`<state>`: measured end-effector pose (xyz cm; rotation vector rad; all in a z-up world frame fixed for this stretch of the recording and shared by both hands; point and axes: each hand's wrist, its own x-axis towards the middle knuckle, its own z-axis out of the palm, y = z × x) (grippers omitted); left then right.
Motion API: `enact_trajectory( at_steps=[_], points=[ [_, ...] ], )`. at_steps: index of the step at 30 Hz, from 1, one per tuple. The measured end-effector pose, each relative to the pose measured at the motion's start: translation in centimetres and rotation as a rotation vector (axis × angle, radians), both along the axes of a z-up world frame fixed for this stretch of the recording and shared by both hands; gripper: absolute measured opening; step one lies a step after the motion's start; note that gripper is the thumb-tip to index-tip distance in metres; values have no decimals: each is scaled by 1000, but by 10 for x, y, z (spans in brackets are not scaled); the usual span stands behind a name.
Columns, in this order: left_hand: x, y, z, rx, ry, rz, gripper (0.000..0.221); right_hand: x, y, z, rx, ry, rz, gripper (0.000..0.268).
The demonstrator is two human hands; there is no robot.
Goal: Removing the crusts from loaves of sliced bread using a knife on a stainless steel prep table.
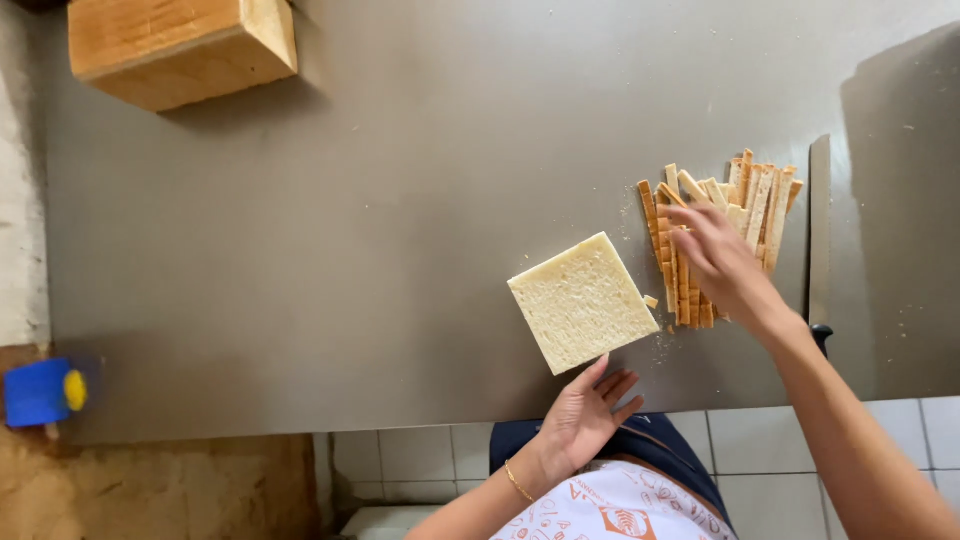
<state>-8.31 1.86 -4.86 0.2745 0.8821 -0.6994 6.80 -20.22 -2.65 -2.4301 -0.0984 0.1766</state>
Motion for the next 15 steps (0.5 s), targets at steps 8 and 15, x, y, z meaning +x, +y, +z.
enact_trajectory(
  at_steps=[8,15],
  points=[
    [0,-21,-9,-28,-90,96,28,131,107,-49,-165,719,520,81],
    [7,-34,-10,141,-146,106,54,129,122,-51,-384,892,750,85]
  ],
)
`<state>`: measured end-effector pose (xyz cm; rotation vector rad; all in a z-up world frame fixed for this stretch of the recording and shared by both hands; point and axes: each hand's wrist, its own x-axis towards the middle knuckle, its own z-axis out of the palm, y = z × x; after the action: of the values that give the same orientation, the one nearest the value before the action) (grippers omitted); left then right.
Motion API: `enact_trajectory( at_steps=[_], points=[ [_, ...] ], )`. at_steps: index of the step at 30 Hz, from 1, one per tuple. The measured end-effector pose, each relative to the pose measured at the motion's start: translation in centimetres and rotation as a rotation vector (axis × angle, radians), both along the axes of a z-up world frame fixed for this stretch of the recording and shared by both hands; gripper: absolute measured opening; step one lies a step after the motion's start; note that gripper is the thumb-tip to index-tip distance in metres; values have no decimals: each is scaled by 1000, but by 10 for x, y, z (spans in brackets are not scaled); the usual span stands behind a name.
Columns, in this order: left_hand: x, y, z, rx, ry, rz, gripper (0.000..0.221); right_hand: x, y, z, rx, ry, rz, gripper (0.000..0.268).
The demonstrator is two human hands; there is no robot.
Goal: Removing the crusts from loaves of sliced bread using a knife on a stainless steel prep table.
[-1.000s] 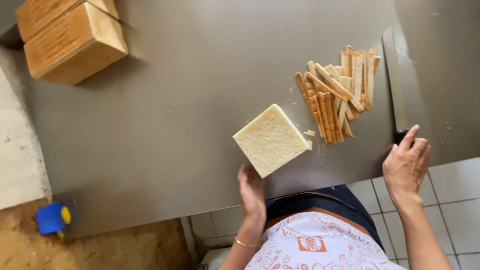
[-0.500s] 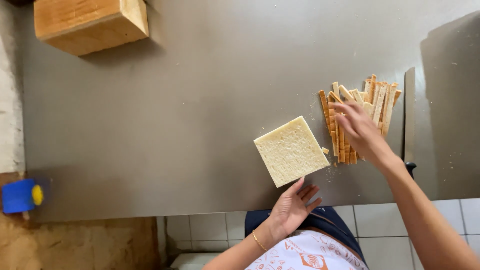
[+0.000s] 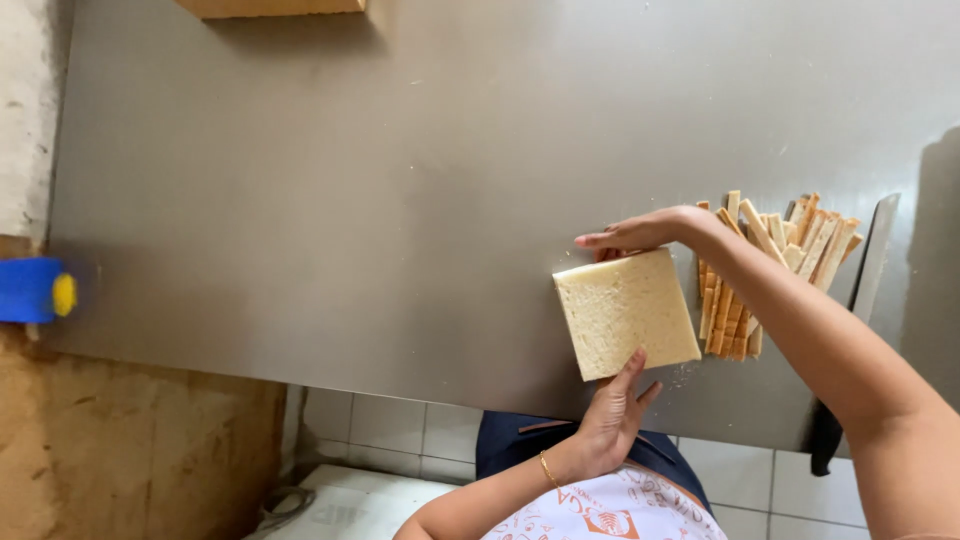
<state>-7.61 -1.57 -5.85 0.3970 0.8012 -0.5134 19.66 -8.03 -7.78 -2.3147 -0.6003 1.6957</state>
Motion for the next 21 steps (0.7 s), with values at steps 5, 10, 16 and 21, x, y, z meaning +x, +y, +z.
enact_trajectory(
  at_steps=[5,10,16,21],
  points=[
    [8,-5,25,42,-25,28,68,-8,-1,-5,-77,-13,-14,97],
    [9,-10,32,30,5,132,69,-11,-23,-15,71,-65,-35,82],
    [-3,-24,15,178,52,224,96,-11,-38,-21,73,89,-94,80],
    [-1,-23,23,156,15,332,86,-12,-46,-10,-68,74,-167,86]
  ],
)
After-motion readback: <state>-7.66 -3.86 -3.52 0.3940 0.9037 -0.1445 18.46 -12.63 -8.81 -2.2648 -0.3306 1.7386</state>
